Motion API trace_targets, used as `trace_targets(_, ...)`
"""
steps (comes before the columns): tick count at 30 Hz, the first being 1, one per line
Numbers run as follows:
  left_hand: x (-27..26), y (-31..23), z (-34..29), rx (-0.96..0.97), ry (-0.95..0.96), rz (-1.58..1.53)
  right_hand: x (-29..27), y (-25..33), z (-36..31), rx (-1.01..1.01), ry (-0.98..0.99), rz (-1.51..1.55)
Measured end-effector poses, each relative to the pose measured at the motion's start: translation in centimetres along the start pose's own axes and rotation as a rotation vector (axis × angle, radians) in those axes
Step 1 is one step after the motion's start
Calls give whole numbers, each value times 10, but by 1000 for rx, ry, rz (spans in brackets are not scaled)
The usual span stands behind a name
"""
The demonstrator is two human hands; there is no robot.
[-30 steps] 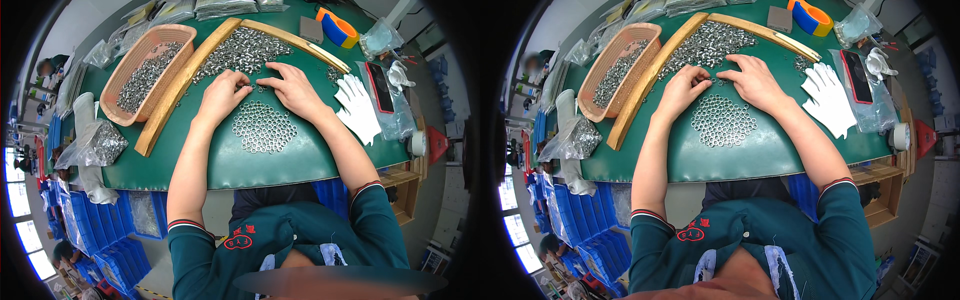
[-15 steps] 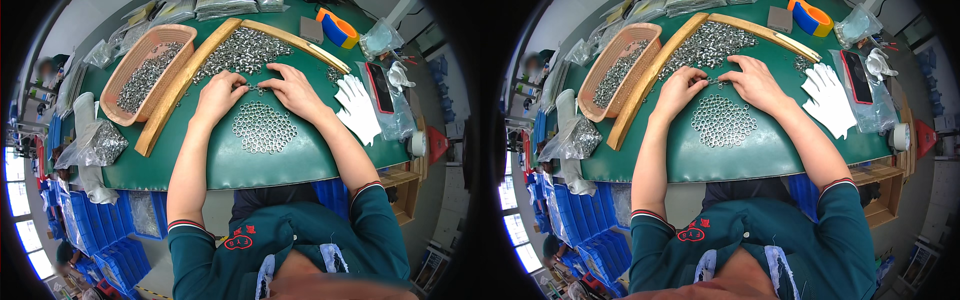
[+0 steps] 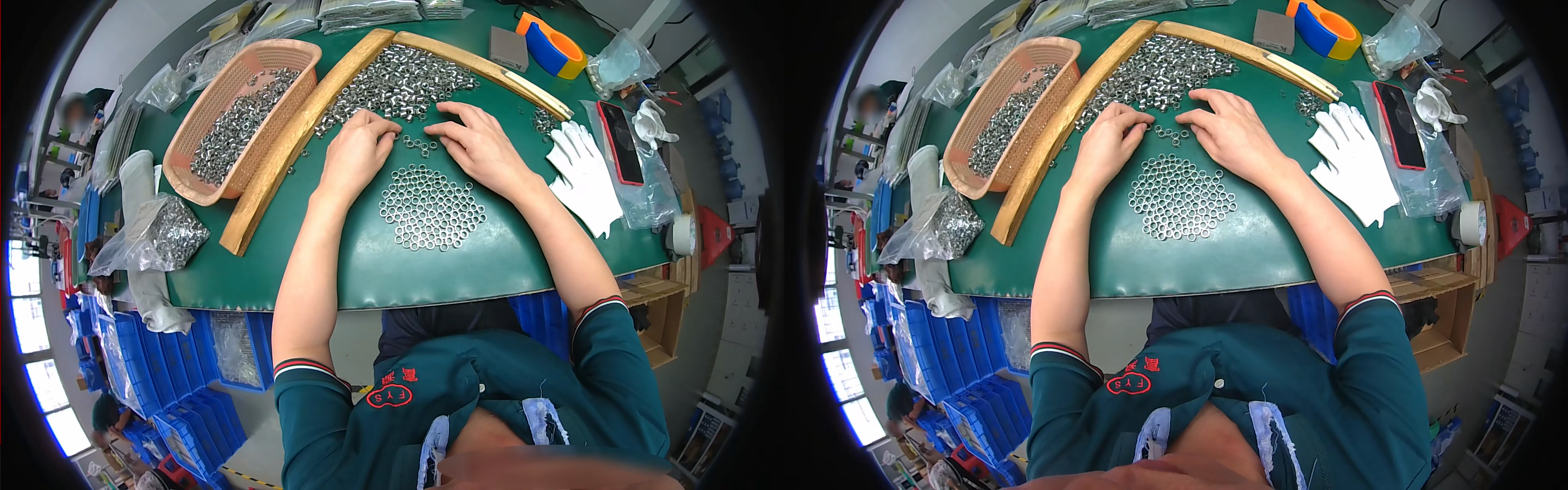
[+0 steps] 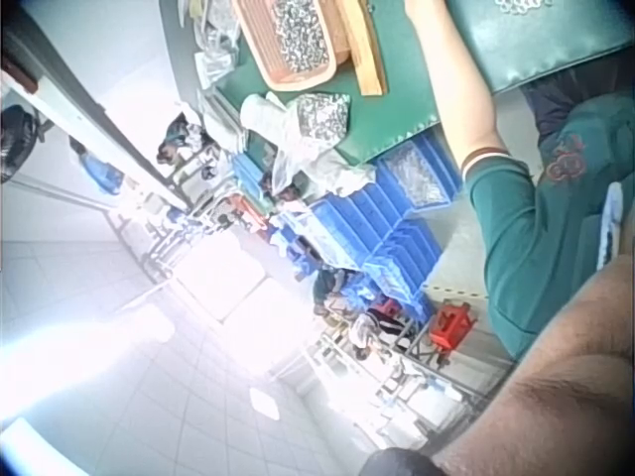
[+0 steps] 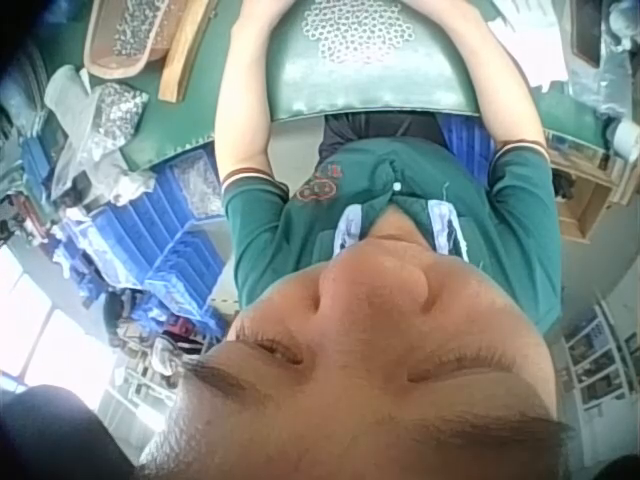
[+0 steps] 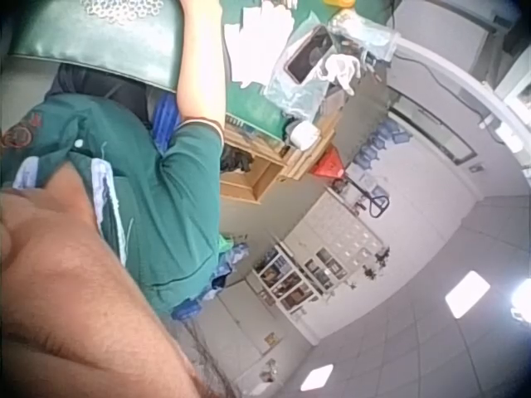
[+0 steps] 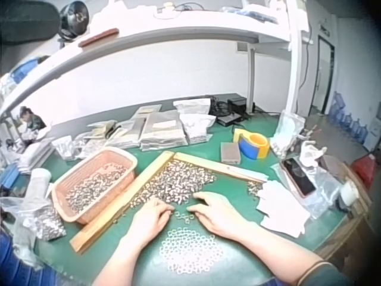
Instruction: The person assembles small metal components into a hexagonal grid pattern by hand.
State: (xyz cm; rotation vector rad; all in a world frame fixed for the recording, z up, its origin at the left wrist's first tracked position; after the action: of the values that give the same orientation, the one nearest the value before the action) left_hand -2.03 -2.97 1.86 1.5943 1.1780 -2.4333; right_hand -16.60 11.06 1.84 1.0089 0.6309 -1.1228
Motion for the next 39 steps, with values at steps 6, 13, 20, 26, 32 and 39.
trace_targets(6,1,1,0,-31,-31,19,2,-1,-1,-6,-30,-50)
trace_targets(13,2,-12,-4,68,122,40,6,0,-1,0,3,-24)
trace_targets(20,-10,-8,-6,-7,360,-175,1,9,0,-134,18,62)
trace_targets(26,-16,-10,-6,-36,347,-100,1,6,1,-81,4,56)
trace_targets(32,-17,-7,-6,-112,463,-219,1,8,1,-111,29,63)
trace_targets(39,-3,18,6,-174,-111,111,9,-12,-1,57,-73,-160)
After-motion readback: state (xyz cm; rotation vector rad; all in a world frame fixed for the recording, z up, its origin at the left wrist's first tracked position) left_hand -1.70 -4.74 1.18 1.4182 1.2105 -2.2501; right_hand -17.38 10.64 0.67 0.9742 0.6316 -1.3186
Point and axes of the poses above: each hand's wrist, its own z-axis towards the middle knuckle, its own x-axis out of the palm, y = z × x, the point moved 3 cm from there along z, towards the middle knuckle, and after that the axes turned 6 degrees about -x, right-handed, at the moved point
